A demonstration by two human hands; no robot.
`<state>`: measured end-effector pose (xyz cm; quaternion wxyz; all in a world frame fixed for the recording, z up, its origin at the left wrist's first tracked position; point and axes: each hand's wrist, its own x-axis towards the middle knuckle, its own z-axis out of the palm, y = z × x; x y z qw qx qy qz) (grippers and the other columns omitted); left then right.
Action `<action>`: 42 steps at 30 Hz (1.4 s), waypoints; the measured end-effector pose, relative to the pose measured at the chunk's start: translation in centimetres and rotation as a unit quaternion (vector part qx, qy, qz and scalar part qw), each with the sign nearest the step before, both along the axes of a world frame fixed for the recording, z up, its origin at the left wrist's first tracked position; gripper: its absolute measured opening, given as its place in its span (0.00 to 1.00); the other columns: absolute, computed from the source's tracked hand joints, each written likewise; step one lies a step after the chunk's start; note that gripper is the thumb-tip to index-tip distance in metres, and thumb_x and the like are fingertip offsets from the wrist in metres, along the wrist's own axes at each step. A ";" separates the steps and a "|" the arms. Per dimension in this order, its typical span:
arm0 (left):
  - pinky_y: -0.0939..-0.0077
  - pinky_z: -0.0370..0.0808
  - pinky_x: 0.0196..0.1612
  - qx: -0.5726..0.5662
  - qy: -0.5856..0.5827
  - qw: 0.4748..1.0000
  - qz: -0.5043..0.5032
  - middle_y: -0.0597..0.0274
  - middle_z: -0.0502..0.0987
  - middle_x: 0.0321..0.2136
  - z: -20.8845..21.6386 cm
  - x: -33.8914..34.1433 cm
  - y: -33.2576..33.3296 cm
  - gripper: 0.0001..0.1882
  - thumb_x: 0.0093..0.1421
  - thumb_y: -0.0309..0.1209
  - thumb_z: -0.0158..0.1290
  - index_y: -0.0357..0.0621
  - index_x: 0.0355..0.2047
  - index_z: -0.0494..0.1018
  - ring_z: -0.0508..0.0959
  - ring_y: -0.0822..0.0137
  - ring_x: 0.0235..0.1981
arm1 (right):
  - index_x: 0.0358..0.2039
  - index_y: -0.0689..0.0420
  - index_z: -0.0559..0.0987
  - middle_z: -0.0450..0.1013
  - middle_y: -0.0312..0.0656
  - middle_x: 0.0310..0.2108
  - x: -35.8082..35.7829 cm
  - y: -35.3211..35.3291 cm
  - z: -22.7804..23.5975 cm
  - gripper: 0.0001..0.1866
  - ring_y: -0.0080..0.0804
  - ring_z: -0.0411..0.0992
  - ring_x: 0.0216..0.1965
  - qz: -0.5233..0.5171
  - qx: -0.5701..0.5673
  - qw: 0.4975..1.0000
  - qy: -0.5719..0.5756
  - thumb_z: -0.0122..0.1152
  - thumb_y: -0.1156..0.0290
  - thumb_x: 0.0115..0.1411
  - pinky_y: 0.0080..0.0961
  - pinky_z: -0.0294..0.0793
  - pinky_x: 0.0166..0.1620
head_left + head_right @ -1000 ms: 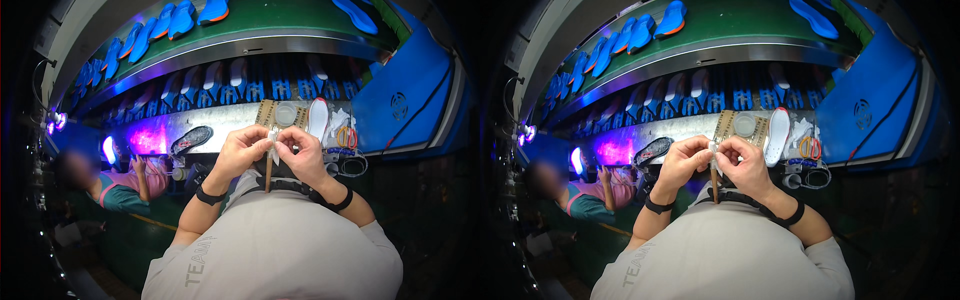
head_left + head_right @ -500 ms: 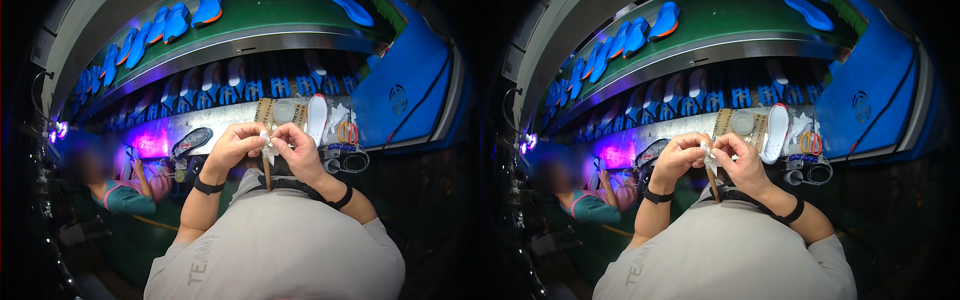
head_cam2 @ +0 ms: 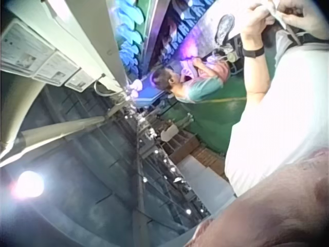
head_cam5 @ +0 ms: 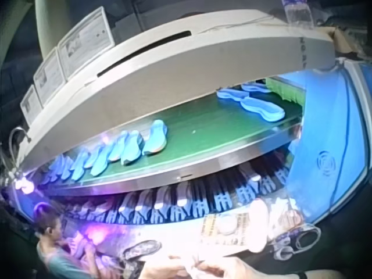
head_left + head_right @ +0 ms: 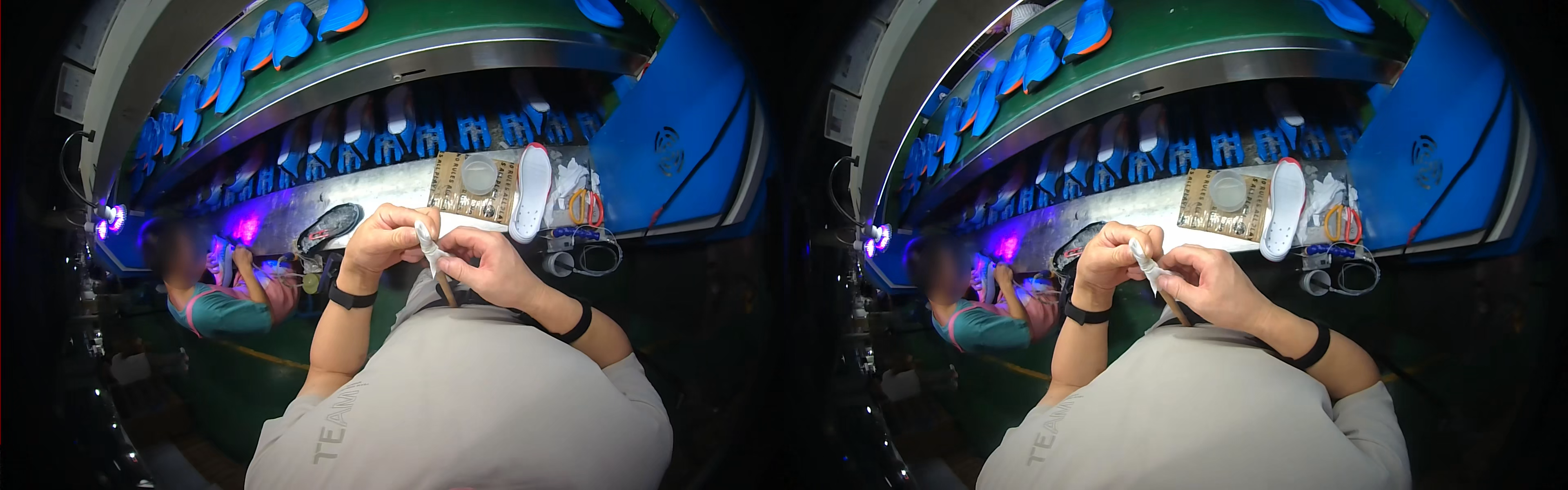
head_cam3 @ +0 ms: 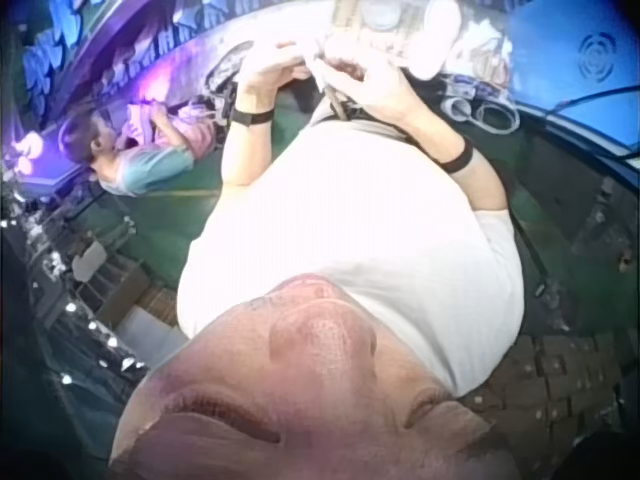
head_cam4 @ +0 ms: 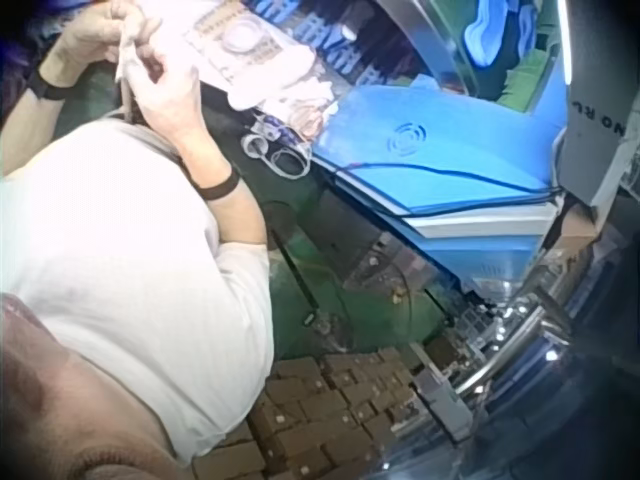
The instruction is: Applying glue to the edges and surface of a blue shoe sole using a small brush at a factory workstation.
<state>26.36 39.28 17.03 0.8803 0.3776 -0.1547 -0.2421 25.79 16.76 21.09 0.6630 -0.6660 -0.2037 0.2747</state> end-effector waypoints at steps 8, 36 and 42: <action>0.83 0.59 0.23 0.100 0.009 0.991 0.094 0.59 0.73 0.29 0.5 -1.0 0.2 0.17 0.66 0.35 0.56 0.28 0.43 0.78 0.65 0.76 0.21 | 0.39 0.64 0.81 0.76 0.37 0.27 -0.1 0.3 0.3 0.11 0.18 0.70 0.26 0.045 -0.024 0.999 0.009 0.65 0.69 0.62 0.19 0.71 0.31; 0.85 0.72 0.29 0.273 0.010 0.916 0.293 0.63 0.79 0.33 3.5 -3.8 -3.1 0.09 0.64 0.21 0.50 0.30 0.35 0.81 0.75 0.78 0.28 | 0.35 0.63 0.80 0.74 0.35 0.22 -0.8 1.3 -0.2 0.12 0.17 0.69 0.22 -0.050 -0.096 0.993 -0.044 0.71 0.69 0.55 0.19 0.69 0.27; 0.83 0.70 0.30 0.303 0.044 0.905 0.296 0.65 0.79 0.32 3.6 -4.4 -3.7 0.09 0.65 0.23 0.51 0.33 0.39 0.81 0.73 0.79 0.26 | 0.44 0.61 0.78 0.72 0.36 0.32 0.2 0.1 1.5 0.17 0.19 0.68 0.26 -0.076 -0.074 0.989 -0.103 0.70 0.69 0.56 0.18 0.69 0.31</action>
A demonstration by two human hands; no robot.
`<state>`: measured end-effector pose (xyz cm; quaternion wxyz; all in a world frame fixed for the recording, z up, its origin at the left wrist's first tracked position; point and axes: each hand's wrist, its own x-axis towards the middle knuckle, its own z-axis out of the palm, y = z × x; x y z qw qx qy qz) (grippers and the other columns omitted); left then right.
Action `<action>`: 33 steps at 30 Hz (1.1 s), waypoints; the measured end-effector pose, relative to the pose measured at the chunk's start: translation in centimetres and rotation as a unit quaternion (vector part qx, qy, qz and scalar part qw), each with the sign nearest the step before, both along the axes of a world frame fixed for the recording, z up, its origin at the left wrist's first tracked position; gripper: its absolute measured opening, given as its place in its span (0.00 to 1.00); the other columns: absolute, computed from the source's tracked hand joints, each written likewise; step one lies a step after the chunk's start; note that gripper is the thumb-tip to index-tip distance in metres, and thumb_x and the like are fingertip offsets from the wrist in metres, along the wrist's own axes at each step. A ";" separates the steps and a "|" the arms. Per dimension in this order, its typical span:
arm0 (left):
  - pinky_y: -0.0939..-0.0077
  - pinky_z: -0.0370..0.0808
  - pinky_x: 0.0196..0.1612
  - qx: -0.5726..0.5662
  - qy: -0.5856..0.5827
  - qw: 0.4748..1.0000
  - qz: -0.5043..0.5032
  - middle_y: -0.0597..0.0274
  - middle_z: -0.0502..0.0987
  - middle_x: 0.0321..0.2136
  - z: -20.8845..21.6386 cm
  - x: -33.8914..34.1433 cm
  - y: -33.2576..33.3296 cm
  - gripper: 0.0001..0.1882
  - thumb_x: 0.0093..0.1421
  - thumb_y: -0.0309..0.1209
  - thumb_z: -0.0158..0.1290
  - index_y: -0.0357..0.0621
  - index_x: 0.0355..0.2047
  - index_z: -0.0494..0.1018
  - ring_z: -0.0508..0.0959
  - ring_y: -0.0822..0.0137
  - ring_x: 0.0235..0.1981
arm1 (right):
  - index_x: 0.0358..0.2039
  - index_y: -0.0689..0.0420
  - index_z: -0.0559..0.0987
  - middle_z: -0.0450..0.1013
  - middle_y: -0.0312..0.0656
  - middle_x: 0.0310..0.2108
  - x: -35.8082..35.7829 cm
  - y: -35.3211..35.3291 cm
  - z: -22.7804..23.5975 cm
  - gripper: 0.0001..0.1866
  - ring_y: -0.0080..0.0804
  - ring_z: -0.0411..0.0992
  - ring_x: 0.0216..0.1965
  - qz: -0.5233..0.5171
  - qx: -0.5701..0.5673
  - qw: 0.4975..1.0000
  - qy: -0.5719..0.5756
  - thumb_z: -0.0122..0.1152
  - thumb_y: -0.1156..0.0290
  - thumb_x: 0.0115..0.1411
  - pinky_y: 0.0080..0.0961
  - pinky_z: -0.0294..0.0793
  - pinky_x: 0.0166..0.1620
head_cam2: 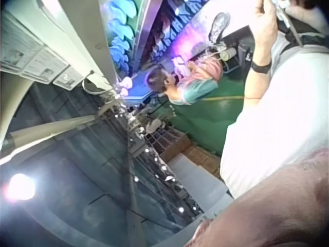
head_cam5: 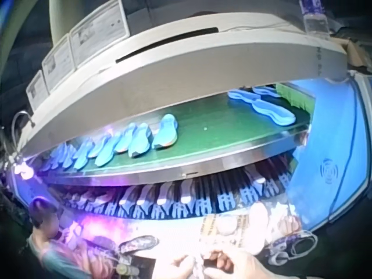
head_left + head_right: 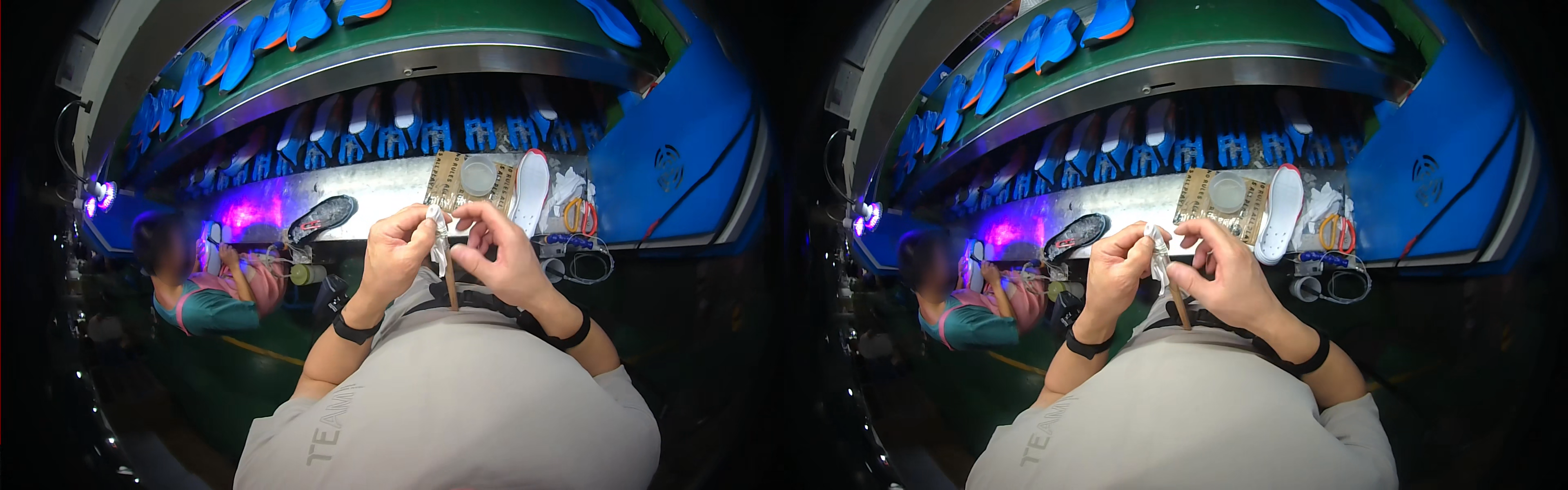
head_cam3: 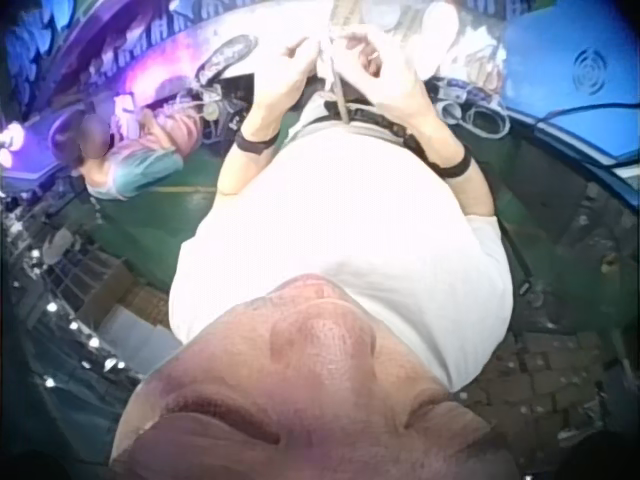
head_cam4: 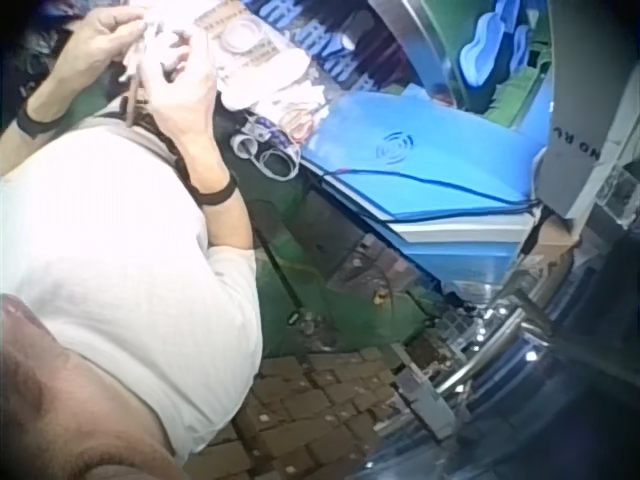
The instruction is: Applying glue to the edges and surface of a blue shoe sole using a small brush at a factory workstation.
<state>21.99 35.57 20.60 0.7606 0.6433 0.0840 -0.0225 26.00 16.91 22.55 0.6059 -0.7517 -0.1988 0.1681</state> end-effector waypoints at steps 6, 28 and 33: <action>0.80 0.70 0.29 0.099 -0.061 0.993 0.000 0.62 0.80 0.28 0.8 0.2 -1.4 0.08 0.65 0.24 0.54 0.33 0.40 0.81 0.74 0.77 0.26 | 0.43 0.62 0.81 0.73 0.36 0.35 1.6 0.5 -0.4 0.09 0.19 0.70 0.32 -0.036 0.112 0.993 -0.034 0.63 0.75 0.63 0.18 0.70 0.35; 0.83 0.70 0.24 0.255 -0.202 0.945 0.022 0.60 0.77 0.24 2.6 1.3 -2.5 0.03 0.57 0.19 0.61 0.34 0.30 0.77 0.76 0.76 0.20 | 0.36 0.65 0.79 0.73 0.31 0.29 2.4 -0.3 0.6 0.04 0.11 0.70 0.29 -0.048 0.129 0.985 0.103 0.63 0.79 0.62 0.10 0.72 0.32; 0.84 0.70 0.25 0.242 -0.202 0.949 0.002 0.62 0.78 0.24 2.6 1.3 -2.1 0.03 0.59 0.20 0.60 0.33 0.31 0.77 0.75 0.78 0.21 | 0.35 0.65 0.79 0.72 0.31 0.30 2.4 -0.3 0.9 0.03 0.10 0.70 0.30 -0.043 0.101 0.989 0.101 0.62 0.80 0.61 0.09 0.71 0.31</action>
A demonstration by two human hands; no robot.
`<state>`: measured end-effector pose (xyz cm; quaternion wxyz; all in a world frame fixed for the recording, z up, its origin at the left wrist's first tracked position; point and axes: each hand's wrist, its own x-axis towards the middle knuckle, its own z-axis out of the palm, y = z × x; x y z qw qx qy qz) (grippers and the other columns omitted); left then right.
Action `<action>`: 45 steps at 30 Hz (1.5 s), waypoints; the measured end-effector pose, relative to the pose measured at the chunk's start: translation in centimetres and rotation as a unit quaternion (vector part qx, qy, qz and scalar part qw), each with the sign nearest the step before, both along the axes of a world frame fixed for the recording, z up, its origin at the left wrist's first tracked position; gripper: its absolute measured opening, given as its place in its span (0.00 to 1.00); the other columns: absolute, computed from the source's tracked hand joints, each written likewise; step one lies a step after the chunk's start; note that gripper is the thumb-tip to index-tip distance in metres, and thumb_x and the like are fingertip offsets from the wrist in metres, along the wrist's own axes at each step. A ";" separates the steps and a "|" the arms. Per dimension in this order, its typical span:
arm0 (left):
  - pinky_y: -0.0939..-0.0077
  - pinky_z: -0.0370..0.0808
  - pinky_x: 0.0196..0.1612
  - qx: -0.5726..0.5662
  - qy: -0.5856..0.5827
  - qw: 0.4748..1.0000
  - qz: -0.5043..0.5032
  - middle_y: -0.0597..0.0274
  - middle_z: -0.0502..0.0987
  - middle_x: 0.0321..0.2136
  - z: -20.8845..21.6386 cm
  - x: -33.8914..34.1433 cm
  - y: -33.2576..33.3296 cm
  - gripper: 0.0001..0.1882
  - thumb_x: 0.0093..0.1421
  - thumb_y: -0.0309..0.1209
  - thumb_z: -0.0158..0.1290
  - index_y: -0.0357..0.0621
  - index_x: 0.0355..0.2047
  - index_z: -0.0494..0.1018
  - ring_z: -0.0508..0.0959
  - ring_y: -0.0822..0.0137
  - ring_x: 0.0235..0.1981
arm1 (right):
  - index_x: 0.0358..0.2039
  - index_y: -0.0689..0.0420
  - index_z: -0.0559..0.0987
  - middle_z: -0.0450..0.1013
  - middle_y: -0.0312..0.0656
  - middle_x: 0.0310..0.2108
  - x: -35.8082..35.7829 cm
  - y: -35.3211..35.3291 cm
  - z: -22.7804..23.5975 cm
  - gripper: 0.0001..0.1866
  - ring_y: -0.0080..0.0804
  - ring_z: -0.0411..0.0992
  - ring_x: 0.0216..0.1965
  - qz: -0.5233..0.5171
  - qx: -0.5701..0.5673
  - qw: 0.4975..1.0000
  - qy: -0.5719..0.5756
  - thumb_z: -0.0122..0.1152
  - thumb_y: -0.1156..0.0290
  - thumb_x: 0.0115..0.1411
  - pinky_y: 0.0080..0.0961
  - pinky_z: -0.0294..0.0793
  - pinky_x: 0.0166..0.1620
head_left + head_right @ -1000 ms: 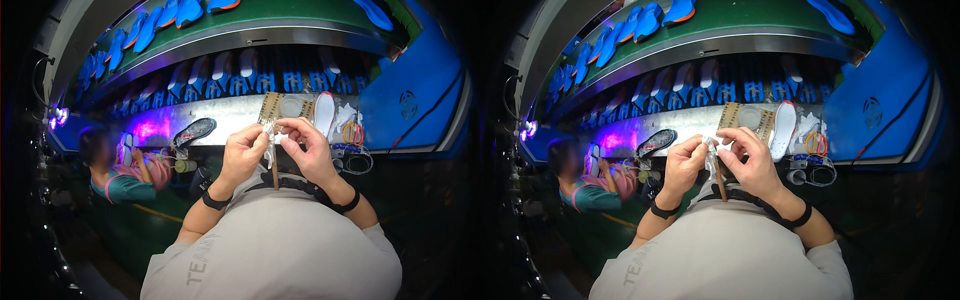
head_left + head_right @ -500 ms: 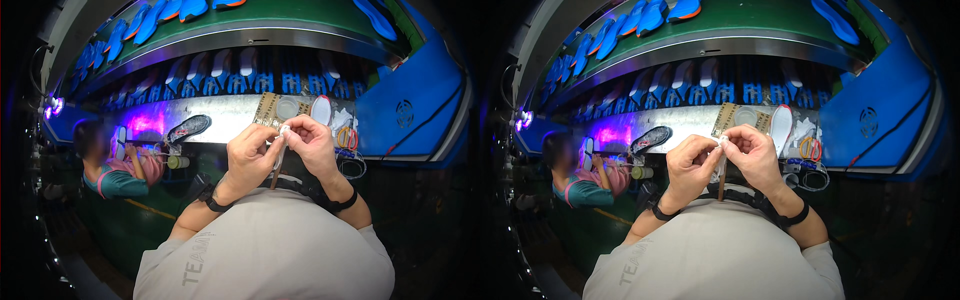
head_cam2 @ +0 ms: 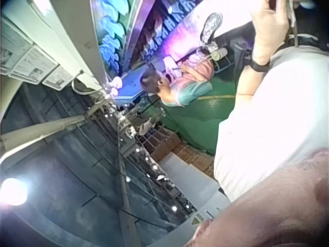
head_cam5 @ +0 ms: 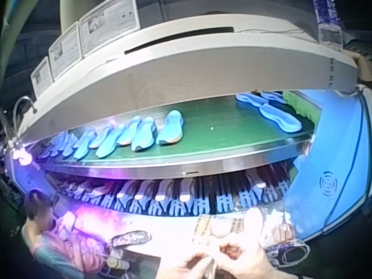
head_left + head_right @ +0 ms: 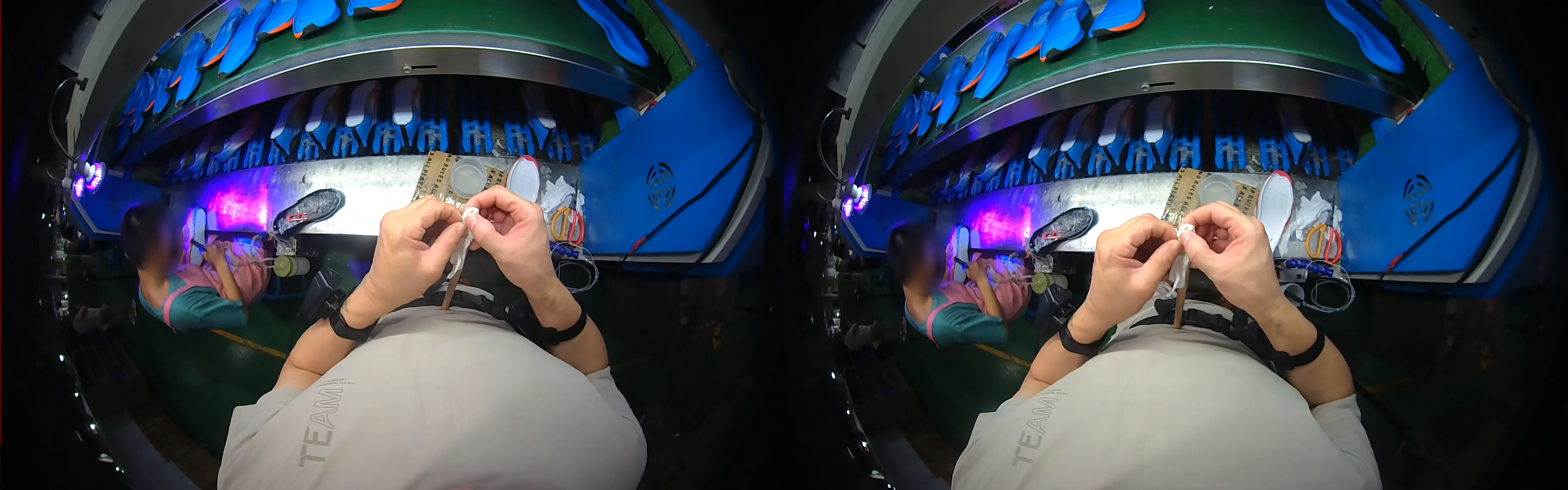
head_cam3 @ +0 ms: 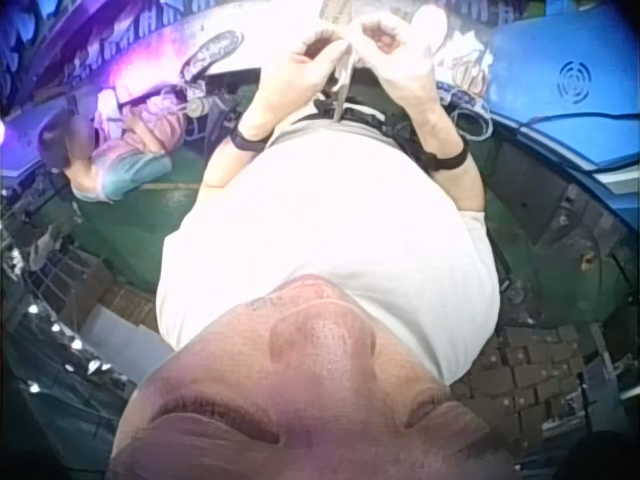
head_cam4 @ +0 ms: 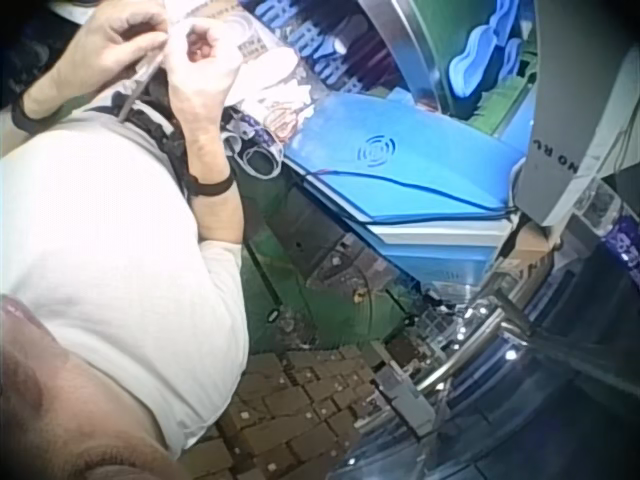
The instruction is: Applying glue to the edges and surface of a blue shoe sole using a small brush at a factory workstation.
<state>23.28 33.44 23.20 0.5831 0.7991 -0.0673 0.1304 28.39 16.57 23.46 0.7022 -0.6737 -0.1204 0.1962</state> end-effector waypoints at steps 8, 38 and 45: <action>0.87 0.69 0.25 -0.293 0.148 0.944 -0.020 0.68 0.77 0.25 -1.6 -0.6 -0.4 0.02 0.61 0.19 0.58 0.34 0.34 0.77 0.73 0.83 0.23 | 0.33 0.65 0.77 0.70 0.32 0.32 -0.3 0.5 0.5 0.02 0.12 0.69 0.30 -0.010 -0.029 0.999 -0.033 0.62 0.81 0.60 0.11 0.71 0.31; 0.80 0.74 0.39 -0.230 0.236 0.934 -0.137 0.67 0.82 0.32 -4.3 -0.7 -0.3 0.14 0.69 0.32 0.52 0.37 0.50 0.79 0.77 0.78 0.33 | 0.40 0.70 0.82 0.77 0.42 0.36 1.6 -1.8 -1.2 0.09 0.23 0.77 0.33 0.000 0.076 0.994 0.083 0.61 0.77 0.64 0.18 0.79 0.36; 0.80 0.74 0.44 -0.235 0.260 0.922 -0.165 0.65 0.82 0.35 -4.7 -0.6 -0.3 0.17 0.70 0.35 0.52 0.38 0.53 0.78 0.77 0.77 0.38 | 0.44 0.67 0.81 0.79 0.40 0.33 1.6 -2.2 -1.6 0.10 0.21 0.76 0.33 -0.004 0.069 0.997 0.022 0.62 0.75 0.64 0.19 0.78 0.38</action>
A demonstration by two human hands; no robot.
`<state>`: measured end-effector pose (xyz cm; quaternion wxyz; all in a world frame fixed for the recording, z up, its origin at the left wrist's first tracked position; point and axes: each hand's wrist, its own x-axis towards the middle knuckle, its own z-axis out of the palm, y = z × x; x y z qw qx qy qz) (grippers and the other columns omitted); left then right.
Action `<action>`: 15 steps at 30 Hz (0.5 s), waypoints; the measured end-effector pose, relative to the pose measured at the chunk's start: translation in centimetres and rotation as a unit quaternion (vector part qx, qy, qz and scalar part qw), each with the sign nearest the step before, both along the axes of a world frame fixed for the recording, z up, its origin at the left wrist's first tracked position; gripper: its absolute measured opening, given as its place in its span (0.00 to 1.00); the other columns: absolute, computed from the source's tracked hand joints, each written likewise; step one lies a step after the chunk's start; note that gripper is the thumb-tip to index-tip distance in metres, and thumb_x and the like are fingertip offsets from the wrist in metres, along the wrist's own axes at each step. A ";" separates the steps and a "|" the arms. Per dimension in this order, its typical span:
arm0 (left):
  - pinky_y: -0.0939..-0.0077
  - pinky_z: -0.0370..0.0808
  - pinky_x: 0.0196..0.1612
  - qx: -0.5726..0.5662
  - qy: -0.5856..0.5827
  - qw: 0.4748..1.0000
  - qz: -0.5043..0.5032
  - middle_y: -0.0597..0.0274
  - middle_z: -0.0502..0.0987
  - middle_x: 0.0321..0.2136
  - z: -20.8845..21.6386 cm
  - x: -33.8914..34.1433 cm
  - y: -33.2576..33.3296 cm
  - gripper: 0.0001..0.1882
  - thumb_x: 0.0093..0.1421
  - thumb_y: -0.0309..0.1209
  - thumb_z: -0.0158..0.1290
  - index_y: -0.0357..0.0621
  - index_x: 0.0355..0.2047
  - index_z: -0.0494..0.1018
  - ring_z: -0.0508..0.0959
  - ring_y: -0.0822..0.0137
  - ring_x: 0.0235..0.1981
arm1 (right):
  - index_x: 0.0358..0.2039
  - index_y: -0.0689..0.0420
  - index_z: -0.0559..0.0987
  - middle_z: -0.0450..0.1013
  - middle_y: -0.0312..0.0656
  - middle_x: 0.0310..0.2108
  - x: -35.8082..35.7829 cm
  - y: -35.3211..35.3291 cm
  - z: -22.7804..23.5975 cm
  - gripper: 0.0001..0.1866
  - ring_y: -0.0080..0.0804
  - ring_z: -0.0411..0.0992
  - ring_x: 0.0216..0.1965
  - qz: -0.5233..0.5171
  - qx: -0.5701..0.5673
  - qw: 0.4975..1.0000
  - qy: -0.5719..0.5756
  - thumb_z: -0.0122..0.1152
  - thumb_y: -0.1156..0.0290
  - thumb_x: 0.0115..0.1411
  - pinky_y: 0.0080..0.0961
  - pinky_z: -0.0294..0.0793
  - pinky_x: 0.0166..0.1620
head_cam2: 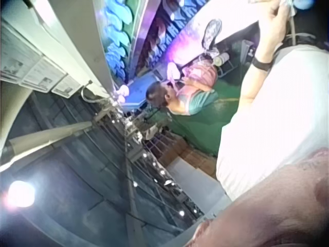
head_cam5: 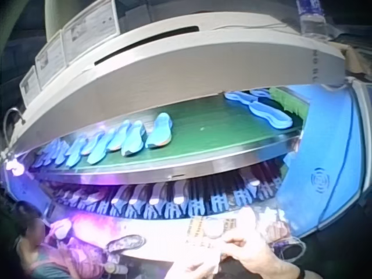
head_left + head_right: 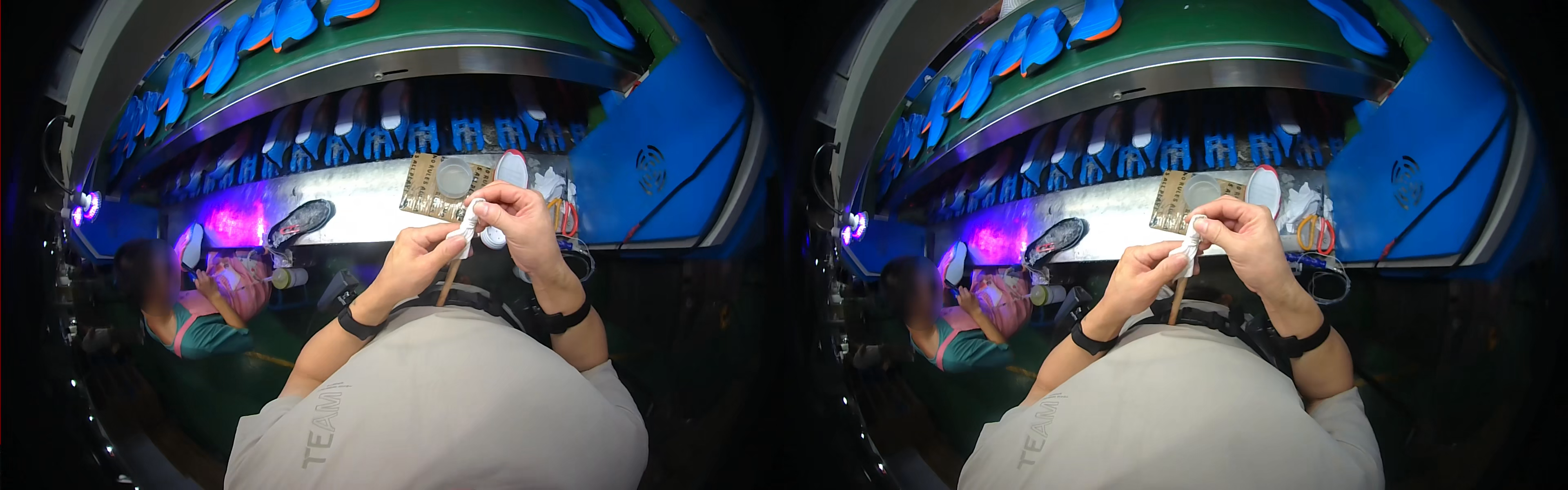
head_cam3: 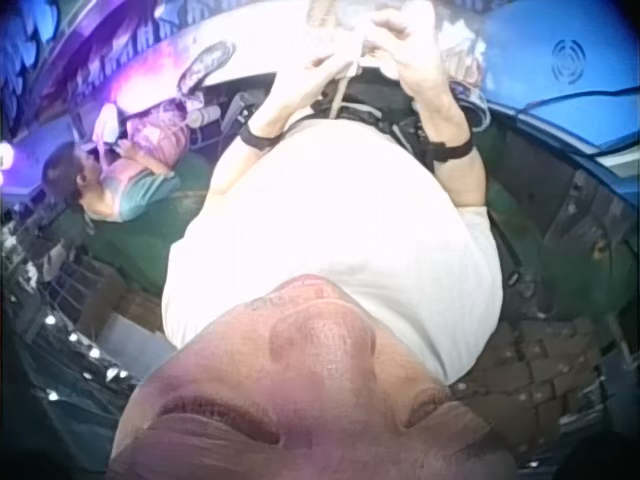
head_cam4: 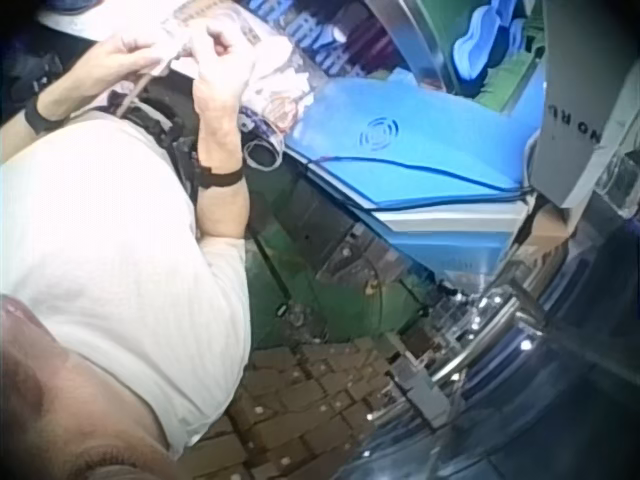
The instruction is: Applying glue to the edges and surface of a blue shoe sole using a small brush at a factory workstation.
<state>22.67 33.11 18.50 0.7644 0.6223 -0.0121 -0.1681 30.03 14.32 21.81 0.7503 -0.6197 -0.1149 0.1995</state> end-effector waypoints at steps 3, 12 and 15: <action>0.77 0.74 0.45 -0.164 0.067 0.984 -0.032 0.61 0.81 0.36 0.2 -0.4 -0.4 0.19 0.71 0.36 0.50 0.34 0.55 0.75 0.78 0.72 0.40 | 0.44 0.67 0.81 0.79 0.40 0.36 0.4 -0.6 -1.0 0.10 0.22 0.75 0.32 -0.019 0.049 0.997 0.059 0.60 0.76 0.65 0.20 0.76 0.39; 0.82 0.78 0.28 -0.153 0.124 0.980 0.037 0.60 0.79 0.29 -2.5 -1.2 0.2 0.11 0.67 0.26 0.54 0.32 0.46 0.76 0.79 0.73 0.26 | 0.54 0.65 0.77 0.74 0.34 0.39 0.4 -2.5 -3.4 0.20 0.20 0.71 0.36 -0.059 0.080 0.982 0.159 0.49 0.64 0.71 0.20 0.71 0.42; 0.82 0.78 0.29 -0.123 0.140 0.982 0.042 0.60 0.79 0.29 -2.2 -1.0 0.0 0.10 0.67 0.26 0.55 0.32 0.45 0.77 0.79 0.73 0.26 | 0.54 0.65 0.77 0.73 0.32 0.35 -0.2 -3.8 -4.1 0.19 0.18 0.70 0.34 -0.048 0.060 0.988 0.137 0.51 0.65 0.70 0.18 0.70 0.40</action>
